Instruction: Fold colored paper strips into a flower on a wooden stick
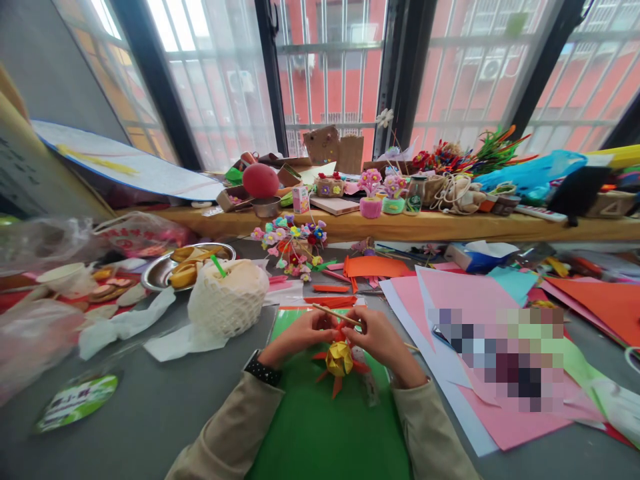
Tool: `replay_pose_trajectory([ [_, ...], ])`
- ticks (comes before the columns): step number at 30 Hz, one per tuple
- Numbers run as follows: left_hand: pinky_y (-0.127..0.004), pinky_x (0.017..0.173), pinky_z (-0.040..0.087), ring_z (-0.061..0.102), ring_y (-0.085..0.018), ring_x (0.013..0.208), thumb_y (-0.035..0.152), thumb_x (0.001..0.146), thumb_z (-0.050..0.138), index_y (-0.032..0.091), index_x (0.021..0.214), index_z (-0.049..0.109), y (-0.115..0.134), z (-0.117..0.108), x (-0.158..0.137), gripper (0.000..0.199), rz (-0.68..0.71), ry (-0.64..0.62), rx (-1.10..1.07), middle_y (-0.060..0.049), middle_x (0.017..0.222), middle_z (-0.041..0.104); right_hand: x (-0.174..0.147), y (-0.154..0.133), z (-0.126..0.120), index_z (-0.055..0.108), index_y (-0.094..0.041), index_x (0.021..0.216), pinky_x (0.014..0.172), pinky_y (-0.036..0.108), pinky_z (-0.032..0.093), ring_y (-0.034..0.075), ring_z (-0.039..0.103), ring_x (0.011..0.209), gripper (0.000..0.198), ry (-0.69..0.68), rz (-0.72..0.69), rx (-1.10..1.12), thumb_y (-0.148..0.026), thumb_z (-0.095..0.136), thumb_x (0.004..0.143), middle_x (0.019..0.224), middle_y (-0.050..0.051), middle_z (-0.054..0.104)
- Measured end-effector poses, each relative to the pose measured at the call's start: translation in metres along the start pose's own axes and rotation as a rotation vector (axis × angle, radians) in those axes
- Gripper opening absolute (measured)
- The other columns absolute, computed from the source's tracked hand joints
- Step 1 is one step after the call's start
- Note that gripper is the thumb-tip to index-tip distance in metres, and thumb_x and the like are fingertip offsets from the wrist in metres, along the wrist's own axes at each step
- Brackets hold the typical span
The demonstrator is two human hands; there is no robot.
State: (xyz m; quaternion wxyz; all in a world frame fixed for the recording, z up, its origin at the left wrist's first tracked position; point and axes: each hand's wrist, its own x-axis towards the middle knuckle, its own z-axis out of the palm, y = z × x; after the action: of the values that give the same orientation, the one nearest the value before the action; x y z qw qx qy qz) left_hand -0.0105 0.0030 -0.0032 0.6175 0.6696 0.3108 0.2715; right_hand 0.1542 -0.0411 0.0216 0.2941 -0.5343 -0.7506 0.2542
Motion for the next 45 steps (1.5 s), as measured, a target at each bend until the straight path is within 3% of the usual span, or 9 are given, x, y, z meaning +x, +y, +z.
replay_pose_trajectory([
  [7, -0.022, 0.059, 0.038, 0.048, -0.008, 0.061, 0.035, 0.056, 0.065, 0.013, 0.072, 0.048, 0.007, 0.004, -0.003, 0.032, 0.0, 0.032, -0.051, 0.002, 0.069, 0.049, 0.0, -0.006, 0.0, 0.052, -0.016, 0.068, 0.046, 0.02, 0.027, 0.009, 0.038, 0.049, 0.01, 0.042, -0.03, -0.131, -0.025, 0.049, 0.071, 0.057, -0.003, 0.049],
  [15, -0.022, 0.06, 0.037, 0.048, -0.009, 0.064, 0.036, 0.056, 0.065, 0.013, 0.074, 0.051, -0.001, 0.001, 0.001, 0.033, -0.002, 0.072, -0.002, 0.0, 0.071, 0.051, 0.0, -0.005, 0.006, 0.049, -0.017, 0.069, 0.049, 0.02, 0.031, 0.01, 0.046, 0.052, 0.005, 0.093, -0.044, -0.211, -0.022, 0.048, 0.069, 0.062, -0.001, 0.055],
  [24, -0.022, 0.061, 0.035, 0.049, -0.008, 0.064, 0.031, 0.05, 0.07, 0.011, 0.076, 0.052, 0.006, -0.004, 0.0, 0.037, -0.052, -0.024, -0.168, -0.001, 0.072, 0.053, -0.001, -0.01, 0.007, 0.05, -0.018, 0.072, 0.053, 0.022, 0.036, 0.013, 0.054, 0.058, 0.006, 0.138, -0.059, -0.244, -0.022, 0.047, 0.069, 0.068, 0.001, 0.06],
  [33, -0.021, 0.055, 0.033, 0.044, -0.007, 0.058, 0.032, 0.051, 0.069, 0.013, 0.07, 0.046, 0.003, -0.001, 0.0, 0.035, -0.008, 0.048, -0.082, 0.004, 0.064, 0.046, -0.003, -0.01, 0.007, 0.051, -0.019, 0.075, 0.056, 0.023, 0.037, 0.014, 0.055, 0.061, 0.007, 0.111, -0.08, -0.323, -0.023, 0.048, 0.071, 0.071, 0.001, 0.061],
  [45, -0.02, 0.058, 0.036, 0.046, -0.008, 0.065, 0.036, 0.055, 0.067, 0.013, 0.074, 0.047, 0.009, 0.002, -0.003, 0.036, 0.056, -0.019, -0.042, 0.002, 0.071, 0.047, -0.005, -0.007, -0.002, 0.05, -0.019, 0.077, 0.054, 0.023, 0.036, 0.013, 0.054, 0.062, 0.013, 0.057, -0.109, -0.227, -0.031, 0.049, 0.072, 0.071, 0.001, 0.06],
])
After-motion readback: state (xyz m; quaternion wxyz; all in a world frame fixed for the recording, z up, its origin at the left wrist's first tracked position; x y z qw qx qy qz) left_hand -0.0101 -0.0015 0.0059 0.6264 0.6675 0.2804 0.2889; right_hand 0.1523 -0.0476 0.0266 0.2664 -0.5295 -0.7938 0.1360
